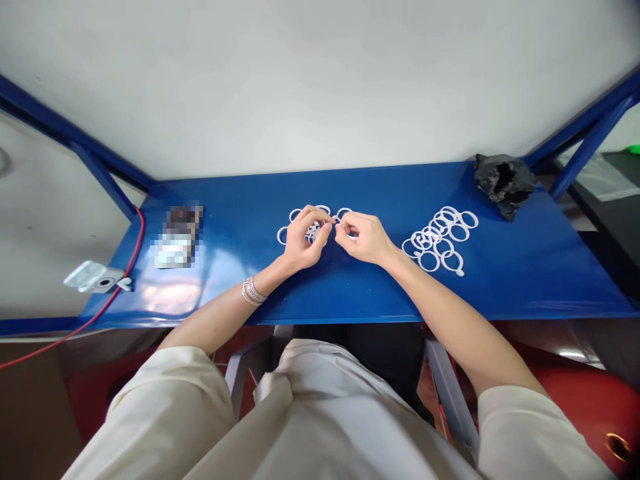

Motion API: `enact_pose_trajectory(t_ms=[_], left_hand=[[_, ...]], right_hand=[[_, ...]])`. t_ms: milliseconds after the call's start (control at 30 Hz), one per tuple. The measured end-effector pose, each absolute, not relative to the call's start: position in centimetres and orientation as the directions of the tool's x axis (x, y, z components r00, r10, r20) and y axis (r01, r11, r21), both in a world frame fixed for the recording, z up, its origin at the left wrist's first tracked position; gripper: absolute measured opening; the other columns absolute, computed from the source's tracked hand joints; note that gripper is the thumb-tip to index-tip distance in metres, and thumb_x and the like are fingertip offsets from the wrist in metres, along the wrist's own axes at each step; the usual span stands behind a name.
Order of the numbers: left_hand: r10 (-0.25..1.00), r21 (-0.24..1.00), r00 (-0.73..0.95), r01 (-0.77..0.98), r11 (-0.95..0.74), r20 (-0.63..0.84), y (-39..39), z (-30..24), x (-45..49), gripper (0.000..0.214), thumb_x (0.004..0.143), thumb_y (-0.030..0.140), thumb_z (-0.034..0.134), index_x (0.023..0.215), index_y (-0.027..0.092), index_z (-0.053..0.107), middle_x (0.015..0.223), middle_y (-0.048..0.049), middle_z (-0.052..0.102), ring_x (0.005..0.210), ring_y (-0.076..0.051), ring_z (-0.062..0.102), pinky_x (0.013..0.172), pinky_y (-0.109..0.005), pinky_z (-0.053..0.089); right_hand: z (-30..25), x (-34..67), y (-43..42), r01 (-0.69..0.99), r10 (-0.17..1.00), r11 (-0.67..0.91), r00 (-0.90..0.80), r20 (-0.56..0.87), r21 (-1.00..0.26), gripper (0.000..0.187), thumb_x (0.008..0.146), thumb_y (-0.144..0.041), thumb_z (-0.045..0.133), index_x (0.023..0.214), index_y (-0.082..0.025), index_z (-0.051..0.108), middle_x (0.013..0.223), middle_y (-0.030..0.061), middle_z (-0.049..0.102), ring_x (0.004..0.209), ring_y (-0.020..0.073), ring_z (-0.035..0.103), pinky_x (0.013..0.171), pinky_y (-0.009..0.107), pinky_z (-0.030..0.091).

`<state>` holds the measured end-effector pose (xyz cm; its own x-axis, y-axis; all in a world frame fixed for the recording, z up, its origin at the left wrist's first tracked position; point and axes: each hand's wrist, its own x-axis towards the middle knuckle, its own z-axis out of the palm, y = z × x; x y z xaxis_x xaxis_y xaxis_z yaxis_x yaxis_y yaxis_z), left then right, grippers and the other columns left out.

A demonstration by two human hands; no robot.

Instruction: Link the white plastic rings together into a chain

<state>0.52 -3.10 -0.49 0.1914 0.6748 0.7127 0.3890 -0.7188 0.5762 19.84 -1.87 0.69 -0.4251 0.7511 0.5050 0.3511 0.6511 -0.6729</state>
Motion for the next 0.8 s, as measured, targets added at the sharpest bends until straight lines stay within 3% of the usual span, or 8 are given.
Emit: enact_pose_trajectory(t_ms=[100,233,367,433,500,567,667,800], left_hand=[[0.654,0.544,0.241,0.393,-0.741,0.717,-3.1,-0.5,0.6,0.015,0.105,0.031,0.062,0.108,0.02,0.072,0.097,-0.0061,0.078,0.082,-0.016,0.068,0.078,-0.035,0.055],[0.669,0.556,0.238,0.402,-0.728,0.704,-3.0,-0.7,0.6,0.011,0.103,0.028,0.065,0.104,0.019,0.071,0.093,-0.0046,0.079,0.077,-0.014,0.069,0.076,-0.032,0.055],[0.701,0.573,0.234,0.434,-0.695,0.674,-2.9,-0.9,0.6,0.009,0.1,0.028,0.069,0.099,0.02,0.071,0.09,-0.0033,0.078,0.073,-0.013,0.067,0.073,-0.03,0.053],[0.691,0.544,0.233,0.468,-0.697,0.684,-2.9,-0.8,0.6,0.006,0.099,0.025,0.069,0.096,0.02,0.07,0.087,-0.0023,0.077,0.071,-0.013,0.065,0.073,-0.03,0.053],[0.679,0.507,0.221,0.515,-0.691,0.7,-2.8,-0.8,0.7,0.003,0.097,0.02,0.068,0.095,0.02,0.069,0.086,-0.0018,0.076,0.071,-0.013,0.063,0.075,-0.031,0.052],[0.684,0.485,0.201,0.569,-0.664,0.701,-2.8,-0.8,0.7,0.005,0.094,0.015,0.067,0.093,0.02,0.067,0.085,-0.002,0.074,0.071,-0.014,0.061,0.075,-0.032,0.051],[0.719,0.481,0.147,0.651,-0.587,0.679,-2.8,-1.1,0.5,0.01,0.089,0.011,0.065,0.092,0.02,0.066,0.085,-0.0027,0.071,0.076,-0.017,0.061,0.077,-0.034,0.051],[0.746,0.473,0.104,0.713,-0.517,0.658,-2.7,-1.4,0.3,0.019,0.081,0.007,0.063,0.093,0.02,0.066,0.088,-0.0038,0.067,0.085,-0.02,0.063,0.08,-0.037,0.052]], right_hand=[[0.3,20.2,-1.3,0.321,0.77,0.609,-0.459,0.443,-0.726,0.039,0.106,-0.047,0.052,0.075,-0.024,0.043,0.072,-0.0013,0.05,0.065,0.0143,0.046,0.065,0.031,0.038],[0.1,20.4,-0.9,0.308,0.774,0.568,-0.515,0.368,-0.763,0.058,0.106,-0.072,0.046,0.079,-0.022,0.055,0.078,0.0021,0.056,0.073,0.0178,0.053,0.071,0.033,0.044],[1.4,21.5,-0.6,0.383,0.768,0.56,-0.572,0.288,-0.734,0.058,0.096,-0.076,0.063,0.11,-0.021,0.075,0.103,0.0096,0.071,0.095,0.0257,0.064,0.087,0.04,0.051],[2.6,23.3,-0.4,0.518,0.815,0.517,-0.54,0.208,-0.681,0.058,0.087,-0.068,0.08,0.123,-0.023,0.076,0.114,0.0115,0.072,0.102,0.0294,0.067,0.092,0.044,0.053],[3.8,25.9,0.0,0.682,0.881,0.41,-0.468,0.07,-0.605,0.05,0.083,-0.052,0.087,0.124,-0.023,0.078,0.115,0.0115,0.073,0.099,0.0297,0.069,0.088,0.044,0.055],[4.8,28.8,0.5,0.824,0.923,0.277,-0.372,-0.104,-0.494,0.032,0.082,-0.03,0.087,0.113,-0.024,0.082,0.105,0.0096,0.076,0.092,0.0292,0.07,0.083,0.043,0.056],[5.5,31.9,1.1,0.923,0.94,0.027,-0.154,-0.303,-0.384,0.044,0.069,0.0,0.079,0.104,-0.026,0.084,0.105,0.0079,0.079,0.084,0.0276,0.072,0.071,0.04,0.055],[5.5,32.5,1.5,0.943,0.92,-0.133,0.002,-0.392,-0.307,0.036,0.066,0.005,0.073,0.084,-0.024,0.082,0.095,0.0077,0.081,0.073,0.0254,0.072,0.064,0.038,0.053]])
